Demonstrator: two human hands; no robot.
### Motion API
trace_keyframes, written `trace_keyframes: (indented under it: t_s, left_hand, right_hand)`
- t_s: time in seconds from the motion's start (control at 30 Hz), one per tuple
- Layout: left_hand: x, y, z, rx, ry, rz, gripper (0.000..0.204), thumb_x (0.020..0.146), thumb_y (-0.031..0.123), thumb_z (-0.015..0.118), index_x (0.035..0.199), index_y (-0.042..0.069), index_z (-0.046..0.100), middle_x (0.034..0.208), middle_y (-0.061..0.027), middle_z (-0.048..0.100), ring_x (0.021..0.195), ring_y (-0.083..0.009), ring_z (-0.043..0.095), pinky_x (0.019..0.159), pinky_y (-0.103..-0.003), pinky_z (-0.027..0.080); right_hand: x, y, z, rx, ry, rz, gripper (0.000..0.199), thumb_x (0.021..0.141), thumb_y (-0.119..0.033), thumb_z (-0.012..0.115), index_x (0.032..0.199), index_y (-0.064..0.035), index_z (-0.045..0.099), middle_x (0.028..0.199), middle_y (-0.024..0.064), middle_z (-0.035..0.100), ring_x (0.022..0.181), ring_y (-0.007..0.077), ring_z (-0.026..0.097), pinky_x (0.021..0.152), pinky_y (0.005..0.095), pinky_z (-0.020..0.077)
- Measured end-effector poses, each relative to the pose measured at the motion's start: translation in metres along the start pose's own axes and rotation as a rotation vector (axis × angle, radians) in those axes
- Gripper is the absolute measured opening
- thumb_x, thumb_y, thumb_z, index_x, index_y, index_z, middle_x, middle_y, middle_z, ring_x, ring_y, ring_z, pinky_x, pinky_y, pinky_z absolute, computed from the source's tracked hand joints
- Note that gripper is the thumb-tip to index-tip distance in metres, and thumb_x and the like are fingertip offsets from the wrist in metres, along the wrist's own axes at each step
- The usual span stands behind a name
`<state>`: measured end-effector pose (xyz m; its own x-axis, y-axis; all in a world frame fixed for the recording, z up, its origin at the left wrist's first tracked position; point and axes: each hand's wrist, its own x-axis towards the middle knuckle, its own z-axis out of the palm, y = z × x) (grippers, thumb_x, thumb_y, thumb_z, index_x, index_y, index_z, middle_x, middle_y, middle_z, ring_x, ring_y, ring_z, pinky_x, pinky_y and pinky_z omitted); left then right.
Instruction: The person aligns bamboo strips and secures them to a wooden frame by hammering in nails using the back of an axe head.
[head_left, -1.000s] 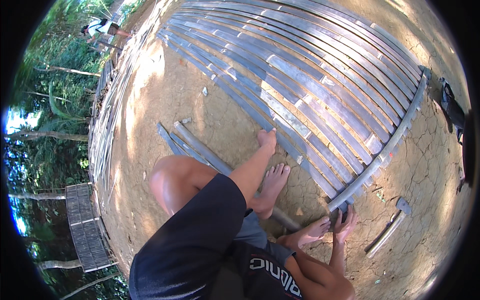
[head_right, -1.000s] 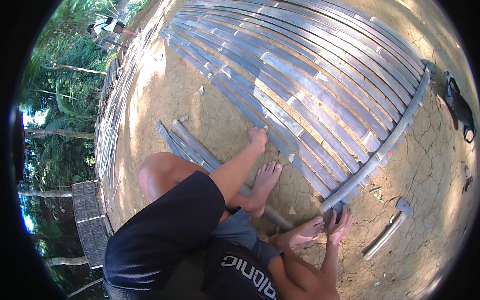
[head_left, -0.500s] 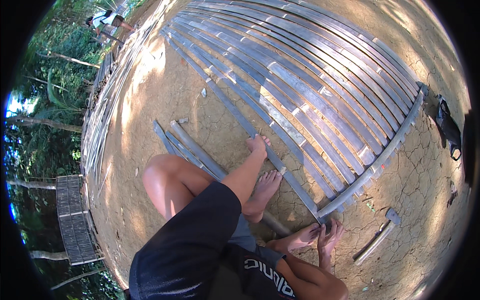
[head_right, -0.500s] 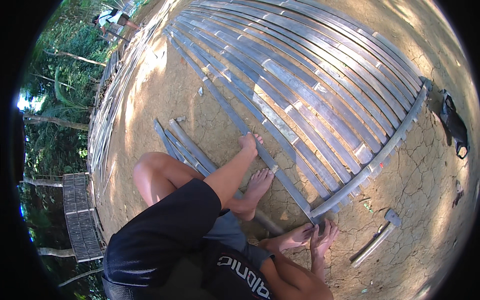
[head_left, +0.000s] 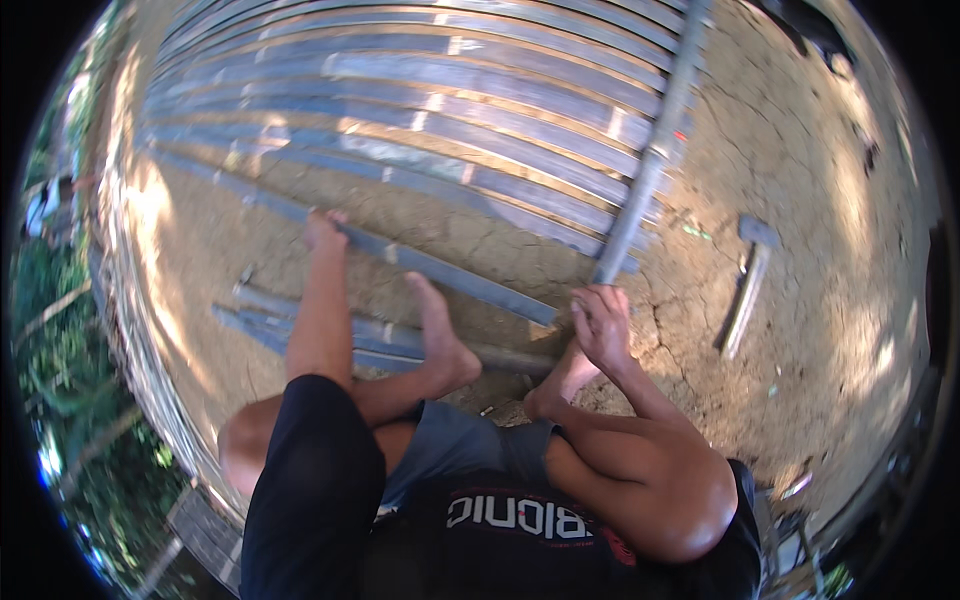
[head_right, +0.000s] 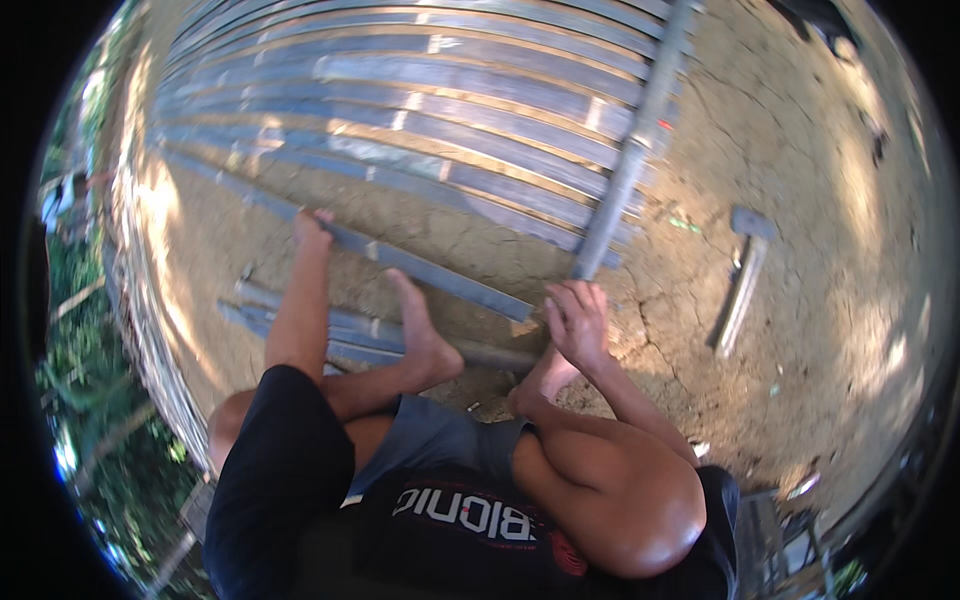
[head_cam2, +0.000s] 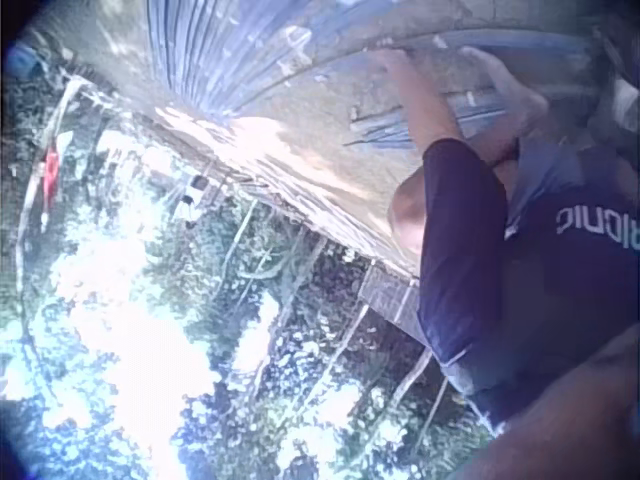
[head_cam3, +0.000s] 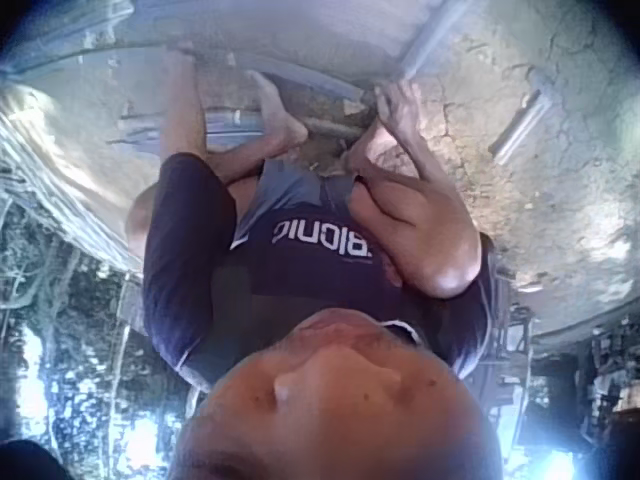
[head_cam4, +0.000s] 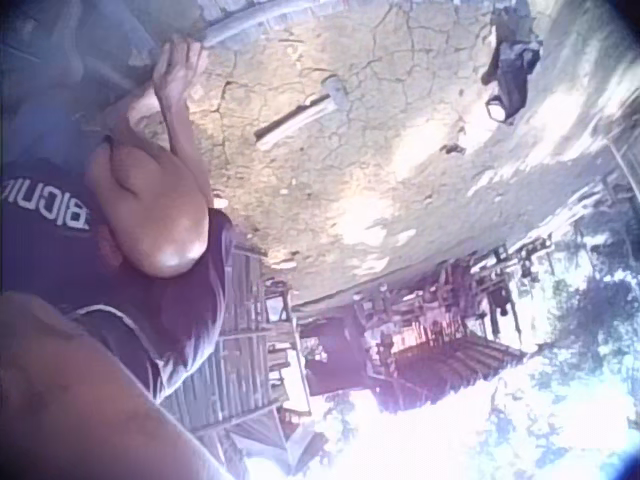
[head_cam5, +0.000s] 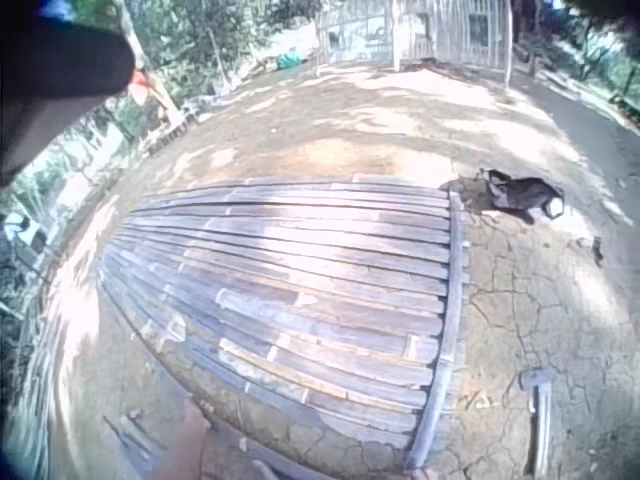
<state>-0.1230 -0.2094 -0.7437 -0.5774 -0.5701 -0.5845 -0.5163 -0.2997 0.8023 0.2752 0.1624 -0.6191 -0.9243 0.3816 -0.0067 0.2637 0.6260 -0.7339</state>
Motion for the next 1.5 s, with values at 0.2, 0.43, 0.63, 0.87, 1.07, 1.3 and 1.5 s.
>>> trace_keyframes:
  t_s: [0.2, 0.43, 0.63, 0.87, 1.07, 1.3, 1.5]
  left_hand:
    - [0.063, 0.047, -0.051, 0.301, -0.005, 0.046, 0.021, 0.102, 0.024, 0.057, 0.101, 0.003, 0.057, 0.082, -0.0073, 0.053, 0.071, -0.0204, 0.054, 0.062, -0.036, 0.050]
    - [-0.094, 0.026, 0.009, 0.886, 0.474, 0.199, 0.063, 0.091, 0.036, 0.068, 0.140, -0.001, 0.054, 0.118, -0.0223, 0.063, 0.108, -0.0356, 0.063, 0.091, -0.049, 0.053]
    - [-0.169, -0.046, 0.038, 0.958, -0.148, 0.712, 0.062, 0.084, 0.037, 0.082, 0.120, -0.004, 0.052, 0.111, -0.0209, 0.062, 0.099, -0.0307, 0.061, 0.088, -0.046, 0.050]
    - [-0.191, -0.112, 0.053, 0.821, -0.254, 0.182, 0.063, 0.079, 0.038, 0.088, 0.112, -0.004, 0.055, 0.108, -0.0181, 0.065, 0.087, -0.0273, 0.063, 0.083, -0.044, 0.052]
    - [-0.139, -0.136, 0.037, 0.705, -0.155, 0.250, 0.057, 0.077, 0.024, 0.087, 0.114, -0.004, 0.053, 0.100, -0.0172, 0.063, 0.083, -0.0267, 0.058, 0.072, -0.042, 0.047]
    - [-0.168, -0.117, 0.038, 0.786, 0.045, 0.364, 0.051, 0.075, 0.017, 0.084, 0.111, -0.001, 0.052, 0.097, -0.0183, 0.065, 0.082, -0.0320, 0.065, 0.069, -0.043, 0.053]
    - [-0.183, -0.071, 0.019, 0.917, 0.245, 0.236, 0.059, 0.080, 0.018, 0.076, 0.127, -0.001, 0.047, 0.133, -0.0244, 0.051, 0.123, -0.0405, 0.056, 0.102, -0.049, 0.047]
  right_hand:
    - [-0.018, 0.038, -0.024, -0.013, 0.102, 0.105, 0.028, 0.088, -0.010, 0.068, 0.116, -0.0048, 0.067, 0.106, 0.0149, 0.063, 0.098, 0.0357, 0.058, 0.089, 0.0466, 0.0447]
    - [-0.009, 0.072, -0.020, -0.206, 0.119, 0.271, 0.041, 0.089, -0.013, 0.068, 0.129, -0.0068, 0.061, 0.117, 0.0180, 0.057, 0.106, 0.0375, 0.053, 0.094, 0.0483, 0.0437]
    - [0.001, 0.076, -0.002, -0.224, 0.092, 0.266, 0.049, 0.085, -0.013, 0.071, 0.132, -0.0091, 0.058, 0.120, 0.0174, 0.053, 0.110, 0.0375, 0.050, 0.096, 0.0479, 0.0419]
    - [-0.009, 0.078, -0.009, -0.175, 0.079, 0.282, 0.043, 0.083, -0.015, 0.072, 0.124, -0.0093, 0.062, 0.115, 0.0154, 0.055, 0.110, 0.0365, 0.050, 0.095, 0.0477, 0.0404]
    - [-0.017, 0.073, 0.008, -0.106, 0.090, 0.242, 0.043, 0.077, -0.015, 0.075, 0.119, -0.0063, 0.066, 0.113, 0.0162, 0.061, 0.111, 0.0379, 0.053, 0.099, 0.0493, 0.0394]
    - [-0.017, 0.062, 0.006, -0.012, 0.111, 0.204, 0.029, 0.091, -0.010, 0.064, 0.118, -0.0010, 0.065, 0.107, 0.0168, 0.061, 0.103, 0.0362, 0.053, 0.098, 0.0474, 0.0400]
    - [-0.006, 0.062, 0.004, 0.056, 0.192, 0.174, 0.025, 0.094, -0.009, 0.061, 0.117, -0.0002, 0.064, 0.103, 0.0146, 0.061, 0.095, 0.0319, 0.055, 0.090, 0.0457, 0.0418]
